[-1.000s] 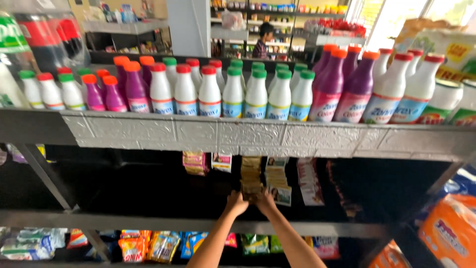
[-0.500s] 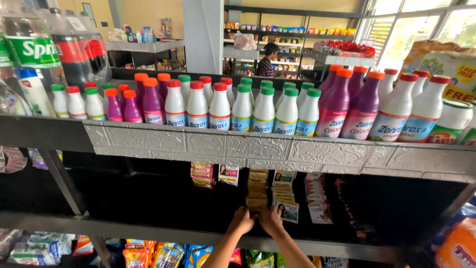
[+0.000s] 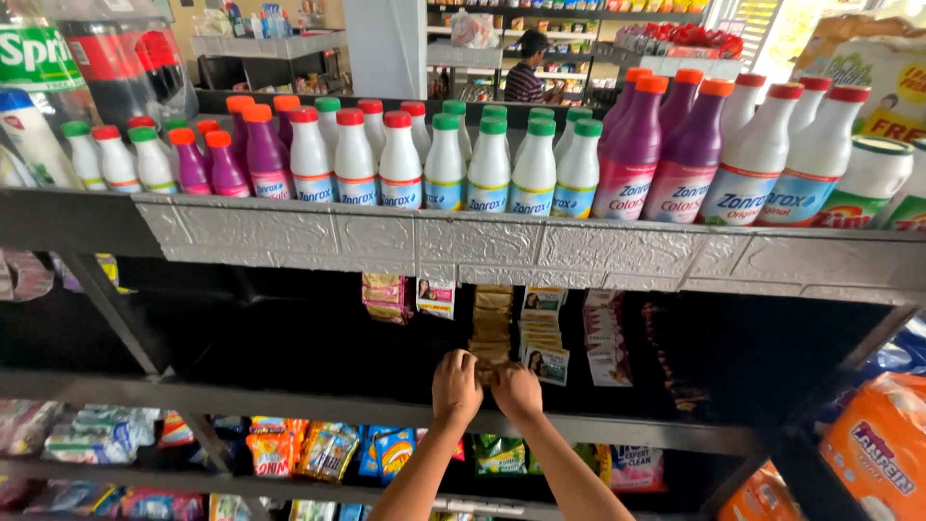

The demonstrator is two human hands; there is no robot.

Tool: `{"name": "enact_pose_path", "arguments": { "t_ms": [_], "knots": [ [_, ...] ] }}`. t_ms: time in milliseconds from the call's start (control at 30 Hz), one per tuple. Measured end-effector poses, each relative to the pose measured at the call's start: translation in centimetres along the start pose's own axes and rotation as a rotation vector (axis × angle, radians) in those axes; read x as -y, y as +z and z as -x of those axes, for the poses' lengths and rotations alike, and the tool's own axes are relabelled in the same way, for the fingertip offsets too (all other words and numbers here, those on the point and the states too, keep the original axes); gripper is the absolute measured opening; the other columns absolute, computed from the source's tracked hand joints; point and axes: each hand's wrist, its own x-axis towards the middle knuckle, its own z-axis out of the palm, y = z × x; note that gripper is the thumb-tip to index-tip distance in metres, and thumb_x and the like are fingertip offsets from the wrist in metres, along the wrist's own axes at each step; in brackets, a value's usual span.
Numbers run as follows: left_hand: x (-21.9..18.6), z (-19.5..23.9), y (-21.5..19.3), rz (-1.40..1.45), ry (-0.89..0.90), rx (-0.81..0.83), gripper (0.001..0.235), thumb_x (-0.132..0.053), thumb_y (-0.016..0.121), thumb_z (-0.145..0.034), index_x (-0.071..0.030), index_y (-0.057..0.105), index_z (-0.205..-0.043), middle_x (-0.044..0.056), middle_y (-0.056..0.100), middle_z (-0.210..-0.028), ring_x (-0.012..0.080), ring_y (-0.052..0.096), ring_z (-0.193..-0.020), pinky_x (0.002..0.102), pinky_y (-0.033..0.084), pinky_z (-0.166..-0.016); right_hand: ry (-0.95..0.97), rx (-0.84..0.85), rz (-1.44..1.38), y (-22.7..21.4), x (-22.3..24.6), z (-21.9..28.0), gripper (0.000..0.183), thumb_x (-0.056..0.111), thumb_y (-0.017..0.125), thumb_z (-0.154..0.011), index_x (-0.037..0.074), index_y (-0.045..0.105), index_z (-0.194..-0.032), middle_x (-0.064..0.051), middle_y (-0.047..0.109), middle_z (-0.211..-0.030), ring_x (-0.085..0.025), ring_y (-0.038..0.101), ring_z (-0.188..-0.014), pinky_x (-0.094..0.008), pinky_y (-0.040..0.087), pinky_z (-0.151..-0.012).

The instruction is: Organizing and restocking various product sachets on a freezer top and store shelves.

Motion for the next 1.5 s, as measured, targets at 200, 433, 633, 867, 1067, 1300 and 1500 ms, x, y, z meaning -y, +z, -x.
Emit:
{"name": "enact_pose_path", "arguments": {
  "t_ms": [200, 433, 633, 867, 1067, 1300, 1500],
  "knots": [
    [-2.2, 5.0, -2.5, 0.140, 0.052, -0.283, 0.020, -0.008, 0.069, -0.081, -0.007, 0.062, -0.100, 0.011, 0.061, -0.106, 0.0347, 0.060, -0.104, 0.048, 0.048, -0.090, -0.002, 0.220, 0.121, -1.5, 1.0, 3.1, 0.034, 0.035, 0.051, -0.101, 0.009, 0.069, -0.116, -0.014, 0.072, -0.102, -0.033, 0.064, -0.103, -0.046, 0.046, -0.099],
    [-8.9, 10.6, -9.1, 0.274, -0.017, -0.395, 0.032, -0.001, 0.067, -0.078, -0.005, 0.059, -0.108, 0.015, 0.061, -0.109, 0.0386, 0.059, -0.105, 0.049, 0.048, -0.089, -0.399, -0.428, -0.282, -5.2, 1.6, 13.3, 0.033, 0.004, 0.060, -0.081, 0.005, 0.065, -0.114, -0.013, 0.067, -0.106, -0.034, 0.060, -0.103, -0.049, 0.044, -0.098],
    [-10.9, 20.1, -8.3, 0.395, -0.106, -0.190, 0.038, 0.000, 0.071, -0.077, -0.005, 0.057, -0.111, 0.016, 0.060, -0.107, 0.0394, 0.058, -0.104, 0.048, 0.047, -0.087, -0.275, -0.294, -0.361, -5.2, 0.3, 25.3, 0.038, -0.003, 0.060, -0.077, 0.007, 0.065, -0.113, -0.010, 0.064, -0.102, -0.032, 0.058, -0.099, -0.048, 0.042, -0.099],
    [-9.6, 32.4, -5.4, 0.607, 0.134, 0.107, 0.035, 0.005, 0.067, -0.086, -0.003, 0.054, -0.117, 0.013, 0.059, -0.113, 0.0292, 0.063, -0.109, 0.036, 0.054, -0.092, 0.222, -0.190, -0.582, -1.1, 0.3, 39.4, 0.040, -0.007, 0.059, -0.080, 0.008, 0.065, -0.117, -0.011, 0.064, -0.105, -0.032, 0.064, -0.094, -0.041, 0.053, -0.083],
    [-9.8, 37.6, -11.0, 0.721, 0.056, 0.375, 0.033, 0.006, 0.063, -0.081, -0.007, 0.059, -0.111, 0.013, 0.058, -0.108, 0.0286, 0.063, -0.096, 0.038, 0.053, -0.084, 0.502, -0.151, -0.655, 1.1, 4.0, 50.9, 0.043, -0.011, 0.059, -0.077, 0.010, 0.065, -0.113, -0.005, 0.067, -0.108, -0.023, 0.071, -0.086, -0.035, 0.057, -0.078],
    [-17.6, 43.2, -12.1, 0.863, 0.157, 0.694, 0.029, 0.002, 0.062, -0.086, -0.009, 0.059, -0.112, 0.009, 0.058, -0.110, 0.0233, 0.064, -0.087, 0.038, 0.053, -0.078, 0.720, -0.425, -0.631, -4.1, 4.1, 63.1, 0.043, -0.016, 0.056, -0.079, 0.007, 0.061, -0.115, -0.007, 0.066, -0.109, -0.017, 0.072, -0.085, -0.032, 0.055, -0.072],
    [-31.1, 47.3, -13.5, 0.957, 0.565, 0.958, 0.028, 0.001, 0.062, -0.087, -0.010, 0.061, -0.113, 0.008, 0.059, -0.112, 0.0226, 0.068, -0.085, 0.037, 0.056, -0.073, 0.971, -0.743, -0.532, -9.8, 3.0, 75.9, 0.035, -0.014, 0.057, -0.086, 0.004, 0.062, -0.115, -0.008, 0.067, -0.106, -0.016, 0.069, -0.081, -0.030, 0.055, -0.072]
  ]
}}
